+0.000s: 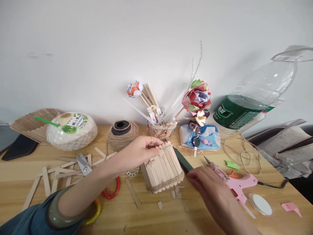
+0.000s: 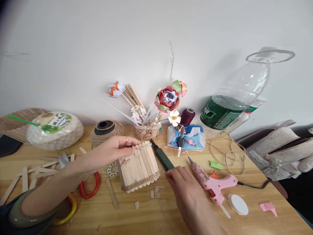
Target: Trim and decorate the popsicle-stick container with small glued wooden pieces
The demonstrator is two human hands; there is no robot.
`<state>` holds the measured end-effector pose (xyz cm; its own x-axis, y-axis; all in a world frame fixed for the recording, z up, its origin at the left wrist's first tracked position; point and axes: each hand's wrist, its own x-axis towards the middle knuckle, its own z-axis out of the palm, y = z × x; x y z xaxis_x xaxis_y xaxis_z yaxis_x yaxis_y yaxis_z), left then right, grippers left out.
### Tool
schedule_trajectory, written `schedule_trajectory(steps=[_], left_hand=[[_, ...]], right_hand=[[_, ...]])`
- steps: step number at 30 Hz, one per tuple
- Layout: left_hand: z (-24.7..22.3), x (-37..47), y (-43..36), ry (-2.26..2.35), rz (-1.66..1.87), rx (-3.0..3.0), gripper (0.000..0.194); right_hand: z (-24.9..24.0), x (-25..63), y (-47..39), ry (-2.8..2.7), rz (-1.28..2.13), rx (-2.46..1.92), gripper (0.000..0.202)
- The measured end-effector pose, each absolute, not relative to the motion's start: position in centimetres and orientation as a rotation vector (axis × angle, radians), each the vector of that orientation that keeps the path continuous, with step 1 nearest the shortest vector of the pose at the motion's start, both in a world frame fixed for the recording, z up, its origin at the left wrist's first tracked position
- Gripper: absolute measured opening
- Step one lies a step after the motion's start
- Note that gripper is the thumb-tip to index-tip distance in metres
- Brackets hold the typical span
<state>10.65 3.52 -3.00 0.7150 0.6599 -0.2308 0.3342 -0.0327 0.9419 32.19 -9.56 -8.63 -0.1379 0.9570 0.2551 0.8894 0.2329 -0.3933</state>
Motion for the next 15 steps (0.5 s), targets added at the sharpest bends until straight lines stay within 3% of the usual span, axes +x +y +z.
schedule_trajectory(steps=[4,10,15], left_hand=[[-3.0,10.6,3.5,0.826,0.317,1.642,0.031],[-2.9,10.6,3.4,0.823,0.33,1.665,0.028],[-2.9,10.6,3.4,0.818,0.336,1.681,0.028]], right_hand=[[-5.8,33.0,-9.6,-1.907,0.187,-1.67,0.02],[-3.6,31.0,-8.8,-1.578,0.653,-1.535,0.022],[-3.4,30.6,-7.6,-1.646,0.613,-1.391,0.015]])
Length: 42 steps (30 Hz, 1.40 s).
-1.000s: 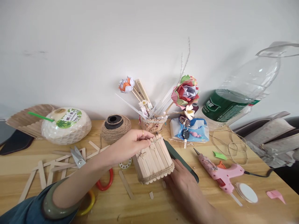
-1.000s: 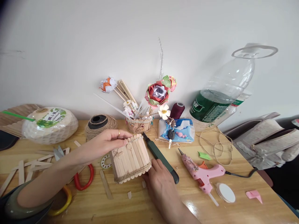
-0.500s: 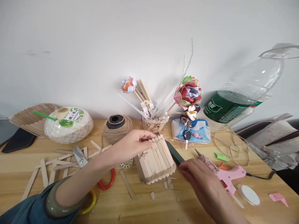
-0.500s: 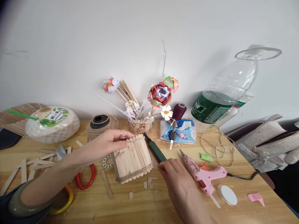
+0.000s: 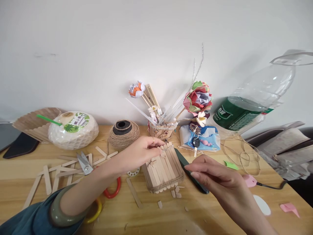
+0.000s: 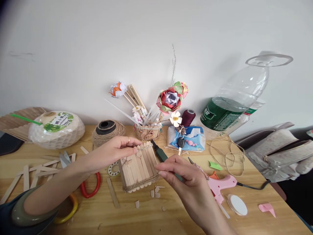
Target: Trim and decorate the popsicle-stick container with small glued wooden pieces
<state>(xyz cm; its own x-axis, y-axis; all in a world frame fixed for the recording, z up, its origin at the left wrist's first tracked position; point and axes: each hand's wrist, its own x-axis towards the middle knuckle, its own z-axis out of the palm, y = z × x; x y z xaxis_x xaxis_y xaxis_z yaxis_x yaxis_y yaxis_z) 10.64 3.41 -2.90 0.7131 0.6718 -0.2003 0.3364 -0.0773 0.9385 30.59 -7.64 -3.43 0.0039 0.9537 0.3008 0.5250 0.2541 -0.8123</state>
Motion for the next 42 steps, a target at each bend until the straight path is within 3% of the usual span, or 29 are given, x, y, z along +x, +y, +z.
schedule_trajectory(steps=[6,13,19,42], left_hand=[[-2.9,10.6,3.4,0.787,0.33,1.68,0.03],[-3.0,10.6,3.5,0.794,0.334,1.676,0.032],[-3.1,10.7,3.6,0.788,0.34,1.669,0.033],[-3.1,10.7,3.4,0.813,0.37,1.637,0.031]], right_hand=[[-3.6,30.2,-7.2,-1.535,0.567,-1.392,0.011],[-3.5,29.2,-7.0,-1.281,0.74,-1.431,0.03],[-4.2,29.4,-7.2,-1.406,0.598,-1.547,0.016],[-4.4,28.3,-7.1,-1.659,0.219,-1.55,0.01]])
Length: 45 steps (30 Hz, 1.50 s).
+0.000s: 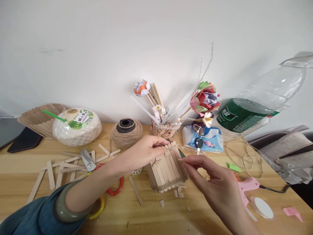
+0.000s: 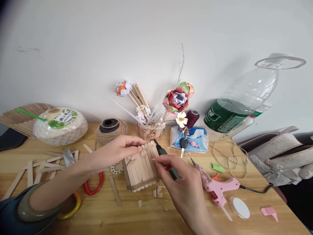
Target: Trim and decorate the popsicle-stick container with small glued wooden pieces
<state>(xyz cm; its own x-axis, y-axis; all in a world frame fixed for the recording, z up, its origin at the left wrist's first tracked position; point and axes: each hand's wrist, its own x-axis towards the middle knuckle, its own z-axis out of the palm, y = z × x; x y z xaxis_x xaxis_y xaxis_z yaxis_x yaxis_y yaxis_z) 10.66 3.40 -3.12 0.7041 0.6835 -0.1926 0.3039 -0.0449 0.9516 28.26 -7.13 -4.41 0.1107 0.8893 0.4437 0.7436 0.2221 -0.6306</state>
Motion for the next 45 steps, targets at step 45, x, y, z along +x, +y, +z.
schedule_trajectory(steps=[45], left_hand=[[-2.6,10.0,4.0,0.899,0.486,1.487,0.027]], right_hand=[[-10.5,29.3,-10.0,-2.147,0.398,-1.588,0.016]])
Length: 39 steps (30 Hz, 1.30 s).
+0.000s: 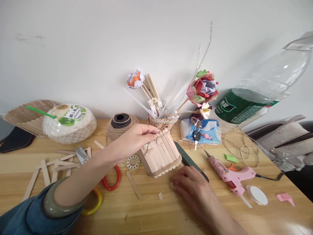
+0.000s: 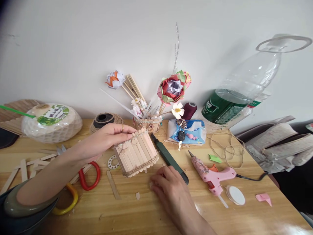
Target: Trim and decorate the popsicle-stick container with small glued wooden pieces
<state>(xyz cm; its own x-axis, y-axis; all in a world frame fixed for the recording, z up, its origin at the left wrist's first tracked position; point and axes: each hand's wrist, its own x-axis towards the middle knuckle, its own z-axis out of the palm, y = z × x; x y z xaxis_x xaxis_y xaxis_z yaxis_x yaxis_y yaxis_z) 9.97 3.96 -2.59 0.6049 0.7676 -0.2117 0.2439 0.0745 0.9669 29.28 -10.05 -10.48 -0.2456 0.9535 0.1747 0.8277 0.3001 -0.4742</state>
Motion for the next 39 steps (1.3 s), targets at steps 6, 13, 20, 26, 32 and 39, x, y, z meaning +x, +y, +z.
schedule_trajectory(steps=[6,13,20,26,32,39], left_hand=[[-2.6,9.9,3.9,0.88,0.499,1.456,0.026],[-2.7,9.9,3.8,0.854,0.522,1.437,0.025],[-2.6,10.5,3.0,0.818,0.56,1.438,0.025],[-2.1,10.6,2.1,0.8,0.554,1.384,0.026],[-1.7,10.7,1.7,0.778,0.619,1.346,0.026],[-1.5,10.6,1.4,0.772,0.625,1.286,0.024]], right_hand=[[-11.6,28.9,-10.3,-2.109,0.41,-1.574,0.018],[-9.1,29.6,-10.6,-1.997,0.512,-1.488,0.016],[-3.6,28.9,-8.6,-1.681,0.25,-1.481,0.009],[-3.7,27.4,-6.6,-1.841,0.069,-1.346,0.01],[-4.2,27.5,-6.5,-1.843,-0.118,-1.316,0.014],[-4.4,27.8,-6.8,-1.888,-0.203,-1.301,0.018]])
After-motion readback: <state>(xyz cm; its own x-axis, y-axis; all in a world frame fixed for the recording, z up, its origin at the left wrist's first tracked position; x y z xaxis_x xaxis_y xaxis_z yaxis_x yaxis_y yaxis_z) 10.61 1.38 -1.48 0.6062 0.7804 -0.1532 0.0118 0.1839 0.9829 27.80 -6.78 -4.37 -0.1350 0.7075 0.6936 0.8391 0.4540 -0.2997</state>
